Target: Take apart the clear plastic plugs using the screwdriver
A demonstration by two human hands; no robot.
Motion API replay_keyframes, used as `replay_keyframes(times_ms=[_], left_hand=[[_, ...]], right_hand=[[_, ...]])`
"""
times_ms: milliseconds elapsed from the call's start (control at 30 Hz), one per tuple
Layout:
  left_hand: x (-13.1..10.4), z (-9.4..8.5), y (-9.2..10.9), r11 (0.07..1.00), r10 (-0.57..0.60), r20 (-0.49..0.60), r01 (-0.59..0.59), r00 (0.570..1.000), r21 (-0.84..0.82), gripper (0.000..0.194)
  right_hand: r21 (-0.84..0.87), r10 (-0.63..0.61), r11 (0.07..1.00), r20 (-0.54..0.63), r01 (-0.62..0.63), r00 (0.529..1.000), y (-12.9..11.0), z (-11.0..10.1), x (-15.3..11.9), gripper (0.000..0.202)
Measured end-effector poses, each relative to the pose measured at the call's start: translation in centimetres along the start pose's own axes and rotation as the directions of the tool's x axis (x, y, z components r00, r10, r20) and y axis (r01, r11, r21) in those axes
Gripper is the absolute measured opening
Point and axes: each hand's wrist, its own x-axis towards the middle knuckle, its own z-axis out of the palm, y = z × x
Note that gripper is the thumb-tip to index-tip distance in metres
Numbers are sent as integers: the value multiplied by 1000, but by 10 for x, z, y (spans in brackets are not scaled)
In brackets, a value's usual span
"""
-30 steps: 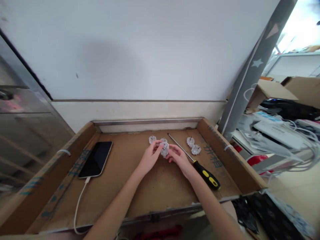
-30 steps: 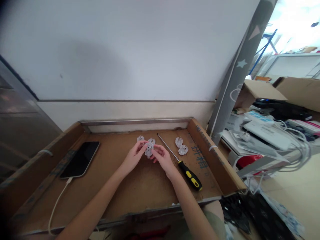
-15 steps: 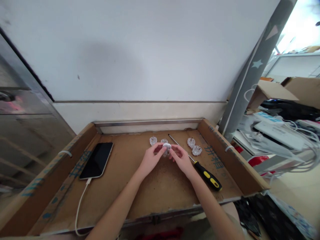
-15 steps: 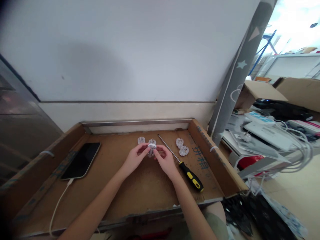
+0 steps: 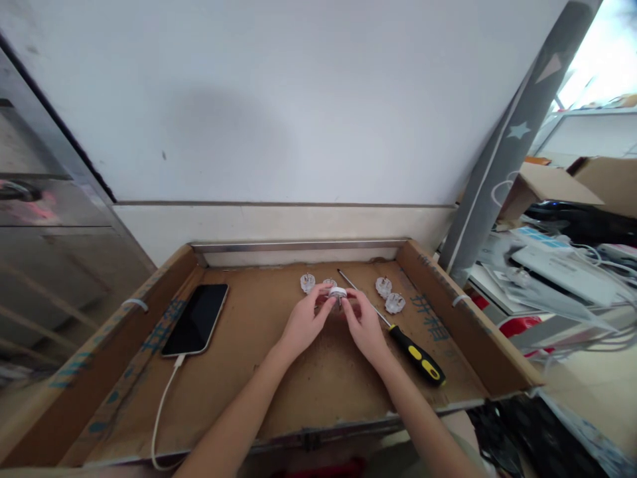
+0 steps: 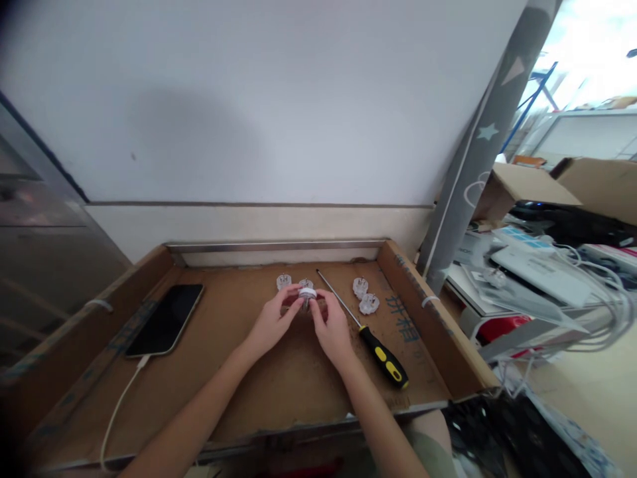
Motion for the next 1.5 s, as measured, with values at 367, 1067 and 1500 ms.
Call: replay_keyframes(times_ms=[367, 1067, 1500], left_hand=[[-1, 3, 2, 999, 3, -35, -1, 999, 53, 37], [0, -3, 1, 953, 170, -22, -159, 985, 256, 29], [-1, 0, 1, 964, 164, -6, -159, 987, 215, 29]], right_hand=[[-3, -5, 1000, 2, 5, 1000, 0, 4, -1, 42], [-67, -101, 993, -46, 98, 994, 4, 0, 1, 41], [-173, -181, 969, -7, 177, 983, -3, -3, 0, 36]])
